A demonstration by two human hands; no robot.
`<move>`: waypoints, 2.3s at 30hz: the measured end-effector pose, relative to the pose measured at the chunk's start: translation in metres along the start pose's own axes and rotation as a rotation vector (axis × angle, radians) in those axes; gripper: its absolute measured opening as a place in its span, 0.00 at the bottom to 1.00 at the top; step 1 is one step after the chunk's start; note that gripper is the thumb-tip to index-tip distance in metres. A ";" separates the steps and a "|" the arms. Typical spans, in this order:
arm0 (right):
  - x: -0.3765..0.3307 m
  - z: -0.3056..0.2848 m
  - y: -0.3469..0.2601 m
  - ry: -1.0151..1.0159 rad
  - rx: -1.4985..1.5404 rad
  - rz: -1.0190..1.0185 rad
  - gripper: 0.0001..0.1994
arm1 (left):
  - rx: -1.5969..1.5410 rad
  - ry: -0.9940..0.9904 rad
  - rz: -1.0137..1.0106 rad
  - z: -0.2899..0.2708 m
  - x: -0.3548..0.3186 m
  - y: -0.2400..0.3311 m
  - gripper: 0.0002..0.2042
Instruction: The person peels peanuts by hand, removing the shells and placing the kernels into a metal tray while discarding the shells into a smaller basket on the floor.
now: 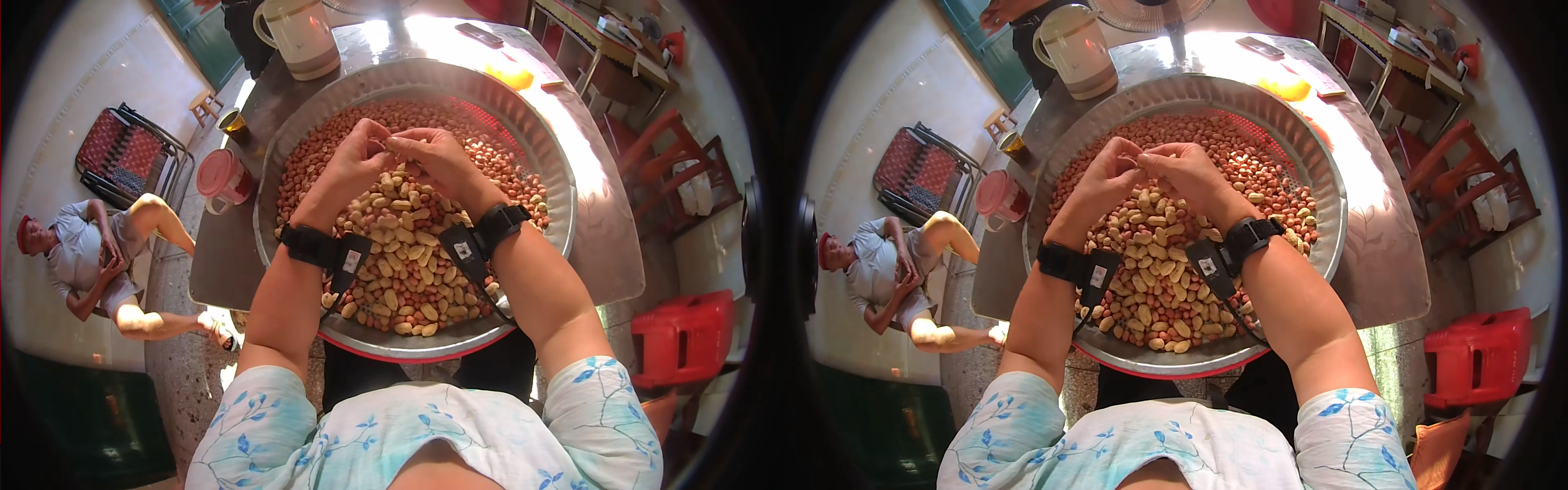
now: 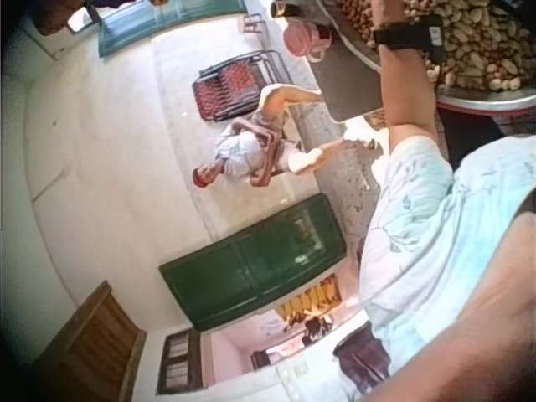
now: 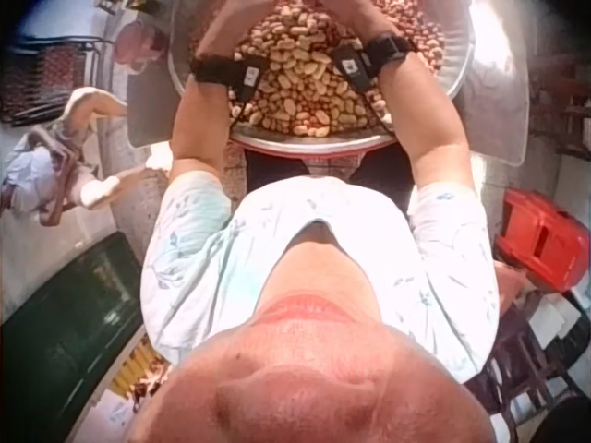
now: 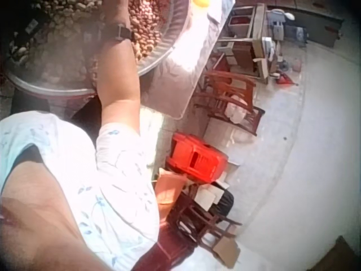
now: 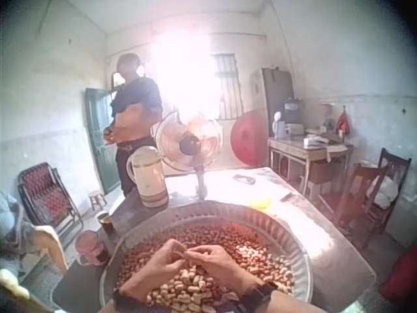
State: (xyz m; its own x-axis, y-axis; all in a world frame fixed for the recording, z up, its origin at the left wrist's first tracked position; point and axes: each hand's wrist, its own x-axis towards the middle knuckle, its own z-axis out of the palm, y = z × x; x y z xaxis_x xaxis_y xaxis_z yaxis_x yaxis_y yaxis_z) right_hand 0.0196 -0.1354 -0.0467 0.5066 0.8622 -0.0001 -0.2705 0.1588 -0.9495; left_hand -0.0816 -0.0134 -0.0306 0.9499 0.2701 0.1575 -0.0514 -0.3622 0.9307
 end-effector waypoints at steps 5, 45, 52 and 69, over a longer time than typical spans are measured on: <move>0.000 -0.006 0.004 -0.055 0.082 0.086 0.09 | -0.179 -0.082 -0.028 -0.009 0.000 0.002 0.09; -0.001 -0.001 -0.002 -0.022 0.210 -0.099 0.06 | -0.384 0.050 0.107 0.020 -0.003 0.005 0.07; -0.007 0.024 0.003 0.106 0.214 -0.218 0.05 | -0.466 0.270 0.080 0.039 -0.004 0.013 0.08; -0.004 0.012 -0.002 -0.013 0.324 -0.157 0.06 | -0.852 0.131 -0.007 0.024 -0.005 0.007 0.08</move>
State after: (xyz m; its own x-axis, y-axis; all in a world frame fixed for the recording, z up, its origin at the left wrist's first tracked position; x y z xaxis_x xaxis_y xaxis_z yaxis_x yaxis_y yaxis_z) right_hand 0.0080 -0.1335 -0.0405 0.5525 0.8209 0.1444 -0.4368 0.4327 -0.7887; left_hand -0.0798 -0.0386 -0.0330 0.9104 0.3896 0.1393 -0.3096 0.4181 0.8540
